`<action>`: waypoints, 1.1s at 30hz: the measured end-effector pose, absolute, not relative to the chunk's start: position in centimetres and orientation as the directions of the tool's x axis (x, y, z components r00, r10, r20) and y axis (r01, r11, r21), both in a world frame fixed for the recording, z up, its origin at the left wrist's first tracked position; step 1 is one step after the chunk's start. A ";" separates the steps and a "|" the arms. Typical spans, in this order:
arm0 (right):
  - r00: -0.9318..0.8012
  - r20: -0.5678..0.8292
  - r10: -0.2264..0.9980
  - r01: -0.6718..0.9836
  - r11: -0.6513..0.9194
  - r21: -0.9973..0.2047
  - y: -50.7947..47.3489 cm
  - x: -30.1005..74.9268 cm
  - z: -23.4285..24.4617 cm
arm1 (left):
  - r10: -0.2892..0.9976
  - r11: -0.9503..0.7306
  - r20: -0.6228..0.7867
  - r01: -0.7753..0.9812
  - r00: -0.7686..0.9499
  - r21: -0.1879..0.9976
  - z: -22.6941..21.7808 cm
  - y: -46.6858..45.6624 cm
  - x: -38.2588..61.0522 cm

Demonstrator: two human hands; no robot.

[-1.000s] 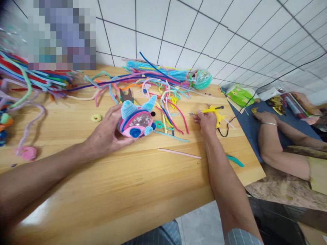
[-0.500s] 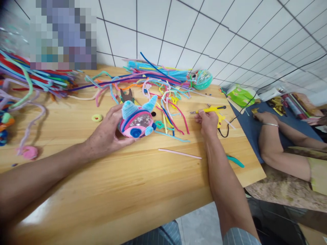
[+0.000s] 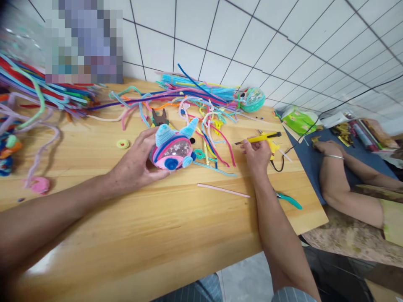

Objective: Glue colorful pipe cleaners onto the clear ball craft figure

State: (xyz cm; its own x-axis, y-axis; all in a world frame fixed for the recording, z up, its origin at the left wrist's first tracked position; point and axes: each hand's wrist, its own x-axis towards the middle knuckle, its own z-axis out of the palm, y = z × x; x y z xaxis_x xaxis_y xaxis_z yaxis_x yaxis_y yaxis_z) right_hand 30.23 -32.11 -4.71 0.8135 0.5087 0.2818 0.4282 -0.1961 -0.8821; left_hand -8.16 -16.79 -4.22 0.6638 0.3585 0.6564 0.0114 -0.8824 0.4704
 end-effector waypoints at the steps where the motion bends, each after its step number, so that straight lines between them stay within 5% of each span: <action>1: 0.798 0.308 0.518 0.469 -0.212 -0.857 -32.3 30.0 -4.8 | 0.359 -0.882 0.658 0.010 0.662 0.470 -4.3 -16.8 -8.2; 7: 0.698 0.407 0.589 0.674 -0.349 -0.651 -32.5 30.0 -4.9 | 0.361 -0.881 0.673 -0.001 0.645 0.473 -4.5 -16.8 -8.0; 33: 0.585 0.516 0.626 0.801 -0.348 -0.486 -33.0 27.8 -4.5 | 0.409 -0.849 0.620 0.029 0.669 0.528 -4.3 -16.9 -8.0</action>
State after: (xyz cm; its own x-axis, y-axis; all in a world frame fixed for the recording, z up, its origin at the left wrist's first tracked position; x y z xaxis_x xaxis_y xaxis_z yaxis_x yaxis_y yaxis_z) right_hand 27.76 -32.99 -4.52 0.5850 0.6255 0.5162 0.8014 -0.3482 -0.4863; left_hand -7.96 -16.93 -4.34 0.6694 0.4092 0.6201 0.0294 -0.8486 0.5283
